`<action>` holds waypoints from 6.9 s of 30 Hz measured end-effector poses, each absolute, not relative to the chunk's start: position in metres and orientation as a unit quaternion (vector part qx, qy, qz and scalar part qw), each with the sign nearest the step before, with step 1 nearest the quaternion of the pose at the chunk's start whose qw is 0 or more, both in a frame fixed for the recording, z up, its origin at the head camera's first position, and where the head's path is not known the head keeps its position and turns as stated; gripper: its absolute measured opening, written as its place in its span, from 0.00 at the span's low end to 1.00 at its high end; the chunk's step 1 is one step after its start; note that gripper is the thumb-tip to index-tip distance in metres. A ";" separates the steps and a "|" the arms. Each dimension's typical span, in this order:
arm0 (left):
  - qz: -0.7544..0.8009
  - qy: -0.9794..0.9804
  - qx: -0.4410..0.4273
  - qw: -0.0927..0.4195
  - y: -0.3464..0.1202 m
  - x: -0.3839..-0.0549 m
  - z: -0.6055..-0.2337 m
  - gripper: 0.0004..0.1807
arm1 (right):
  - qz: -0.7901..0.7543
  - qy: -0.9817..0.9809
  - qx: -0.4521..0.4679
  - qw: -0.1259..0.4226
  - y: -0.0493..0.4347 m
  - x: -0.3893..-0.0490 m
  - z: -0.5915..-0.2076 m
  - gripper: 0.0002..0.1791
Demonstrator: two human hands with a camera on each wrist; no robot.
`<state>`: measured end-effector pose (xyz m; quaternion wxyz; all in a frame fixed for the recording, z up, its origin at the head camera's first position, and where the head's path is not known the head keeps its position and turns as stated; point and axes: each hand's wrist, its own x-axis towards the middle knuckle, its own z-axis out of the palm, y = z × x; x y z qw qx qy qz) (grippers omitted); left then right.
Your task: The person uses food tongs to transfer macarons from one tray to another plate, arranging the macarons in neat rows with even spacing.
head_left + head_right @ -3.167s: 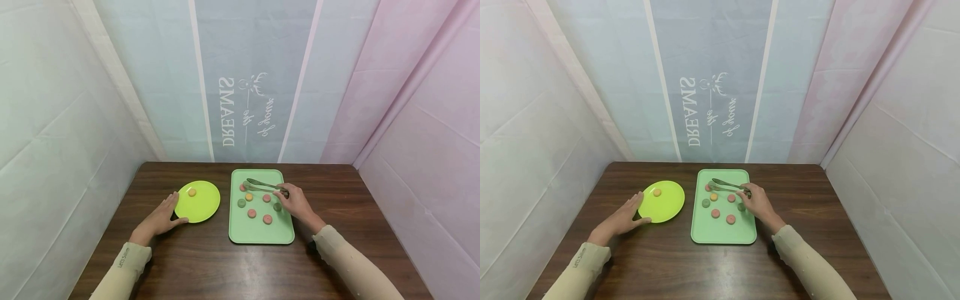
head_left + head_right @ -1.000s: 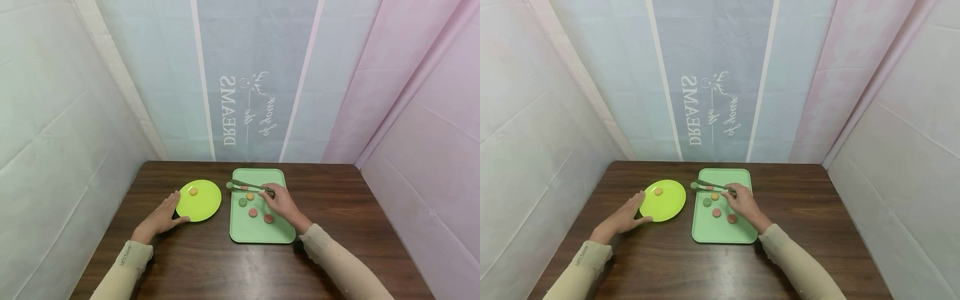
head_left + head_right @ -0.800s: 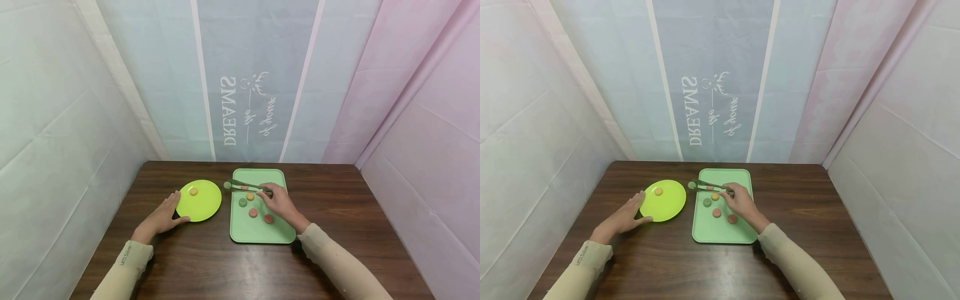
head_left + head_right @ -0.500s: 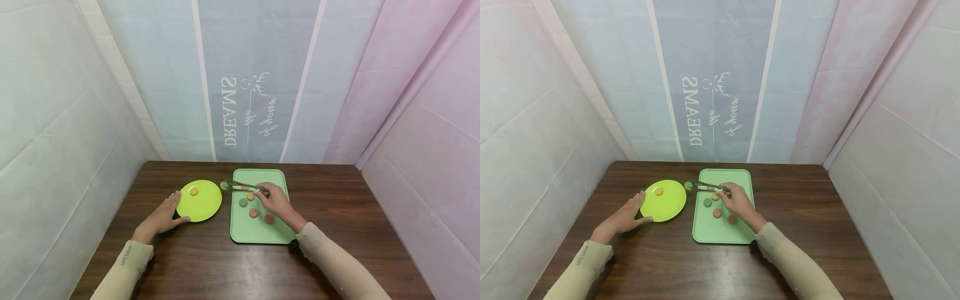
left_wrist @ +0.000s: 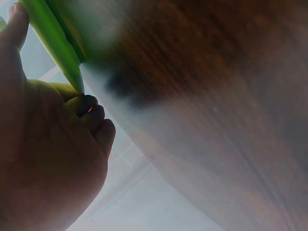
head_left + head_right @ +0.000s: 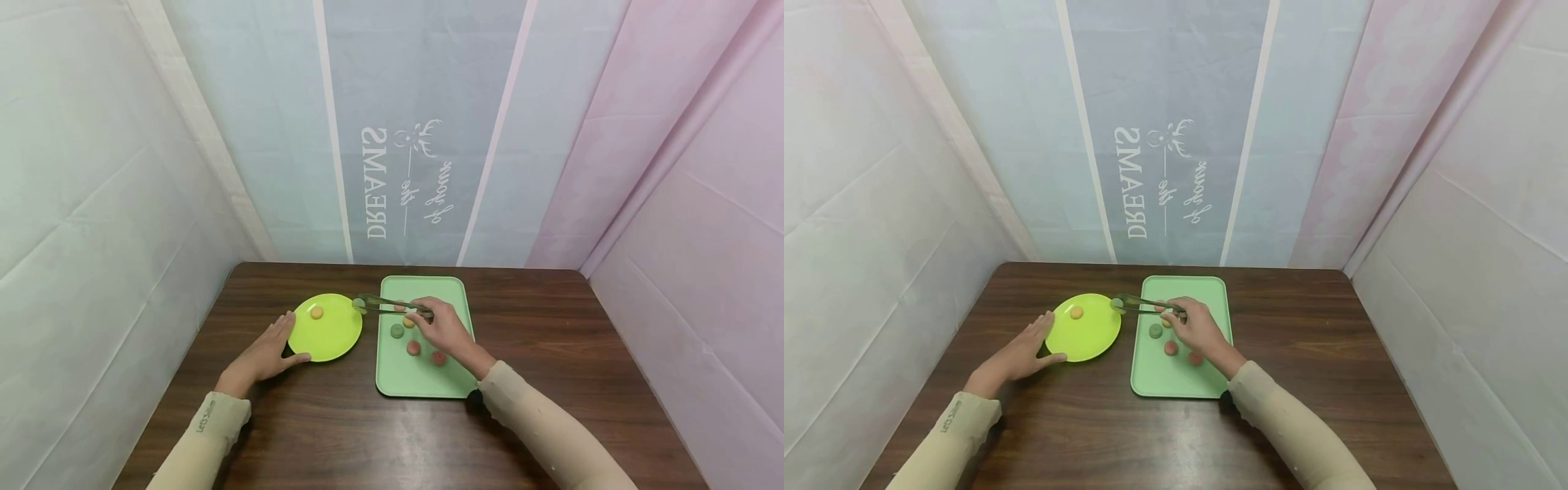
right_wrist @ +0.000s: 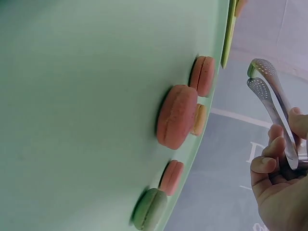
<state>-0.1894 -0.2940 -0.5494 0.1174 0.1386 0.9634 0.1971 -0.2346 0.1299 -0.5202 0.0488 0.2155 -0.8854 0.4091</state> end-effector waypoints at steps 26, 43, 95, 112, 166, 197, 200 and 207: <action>0.197 0.963 0.135 0.124 -0.292 -0.190 -0.546 0.65 | 0.415 -0.874 0.253 0.028 0.112 -0.245 -0.516 0.18; 0.194 0.964 0.136 0.123 -0.291 -0.189 -0.546 0.65 | 0.389 -0.880 0.272 0.023 0.095 -0.250 -0.514 0.19; 0.193 0.964 0.130 0.130 -0.292 -0.189 -0.548 0.65 | 0.333 -0.896 0.294 -0.010 0.064 -0.263 -0.514 0.20; 0.193 0.964 0.136 0.122 -0.291 -0.188 -0.546 0.64 | 0.315 -0.904 0.289 -0.004 0.055 -0.268 -0.516 0.19; 0.206 0.962 0.124 0.131 -0.293 -0.189 -0.545 0.65 | 0.400 -0.889 0.217 0.045 0.107 -0.267 -0.505 0.21; 0.198 0.965 0.127 0.118 -0.292 -0.188 -0.546 0.66 | 0.377 -0.904 0.183 0.079 0.172 -0.250 -0.514 0.19; 0.196 0.966 0.125 0.113 -0.292 -0.188 -0.546 0.66 | 0.379 -0.904 0.181 0.076 0.176 -0.248 -0.515 0.19; 0.193 0.968 0.121 0.104 -0.292 -0.189 -0.550 0.67 | 0.372 -0.909 0.174 0.069 0.185 -0.246 -0.517 0.20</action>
